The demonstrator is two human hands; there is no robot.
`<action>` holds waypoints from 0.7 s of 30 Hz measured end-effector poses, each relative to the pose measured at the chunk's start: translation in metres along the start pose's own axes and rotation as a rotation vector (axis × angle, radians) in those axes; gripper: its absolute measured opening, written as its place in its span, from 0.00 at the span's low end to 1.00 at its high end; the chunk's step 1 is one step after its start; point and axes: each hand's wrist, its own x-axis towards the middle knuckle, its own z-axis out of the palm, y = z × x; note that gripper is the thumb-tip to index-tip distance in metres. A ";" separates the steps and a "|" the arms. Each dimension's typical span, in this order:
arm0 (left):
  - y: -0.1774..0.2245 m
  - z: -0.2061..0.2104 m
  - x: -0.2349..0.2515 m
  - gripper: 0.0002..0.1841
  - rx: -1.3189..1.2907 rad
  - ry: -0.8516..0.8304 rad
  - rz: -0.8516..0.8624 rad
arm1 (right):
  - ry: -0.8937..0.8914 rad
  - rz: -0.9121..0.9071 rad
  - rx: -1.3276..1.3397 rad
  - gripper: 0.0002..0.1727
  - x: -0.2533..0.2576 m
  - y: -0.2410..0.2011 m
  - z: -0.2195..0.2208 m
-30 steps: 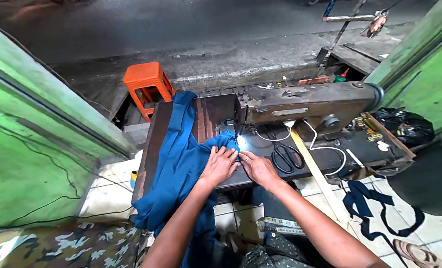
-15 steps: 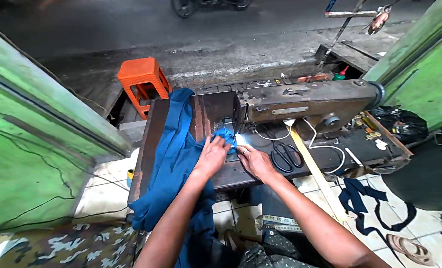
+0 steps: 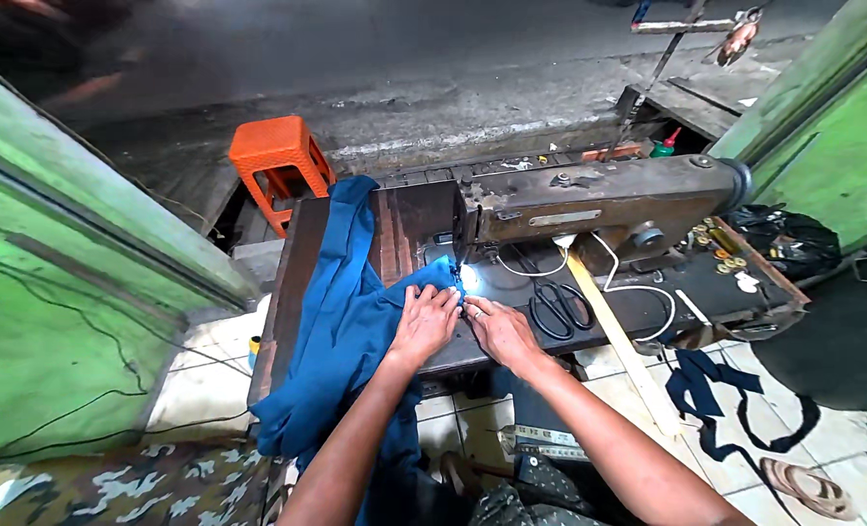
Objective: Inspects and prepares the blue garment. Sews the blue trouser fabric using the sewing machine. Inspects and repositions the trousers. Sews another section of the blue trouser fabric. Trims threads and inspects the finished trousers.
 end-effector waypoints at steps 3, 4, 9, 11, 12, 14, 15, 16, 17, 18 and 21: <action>-0.002 0.004 0.003 0.22 0.008 0.012 -0.017 | -0.033 0.019 -0.007 0.23 0.004 -0.002 -0.002; -0.004 0.005 0.005 0.22 0.007 0.012 -0.027 | -0.050 0.031 -0.010 0.24 0.006 -0.002 -0.003; -0.008 0.007 0.012 0.23 0.014 -0.042 -0.069 | -0.060 0.049 -0.030 0.26 0.005 0.000 0.001; -0.007 0.006 0.014 0.25 0.012 -0.084 -0.087 | -0.016 0.022 0.012 0.24 -0.006 0.004 0.002; -0.007 0.005 0.015 0.25 0.009 -0.095 -0.094 | 0.010 0.008 0.047 0.23 -0.014 0.006 0.000; -0.008 0.005 0.015 0.25 0.009 -0.105 -0.101 | 0.103 -0.014 0.128 0.19 -0.035 0.014 -0.011; -0.008 0.005 0.015 0.26 0.008 -0.103 -0.101 | 0.188 -0.021 0.159 0.18 -0.047 0.021 -0.020; -0.007 0.006 0.015 0.26 0.005 -0.095 -0.101 | 0.288 -0.019 0.157 0.17 -0.058 0.032 -0.032; -0.007 0.008 0.013 0.26 0.002 -0.079 -0.101 | 0.399 -0.004 0.120 0.18 -0.066 0.046 -0.049; -0.007 0.008 0.012 0.26 0.003 -0.063 -0.099 | 0.525 0.028 0.052 0.18 -0.071 0.066 -0.071; -0.006 0.009 0.011 0.24 0.021 0.015 -0.089 | 0.771 0.307 -0.197 0.23 -0.069 0.145 -0.157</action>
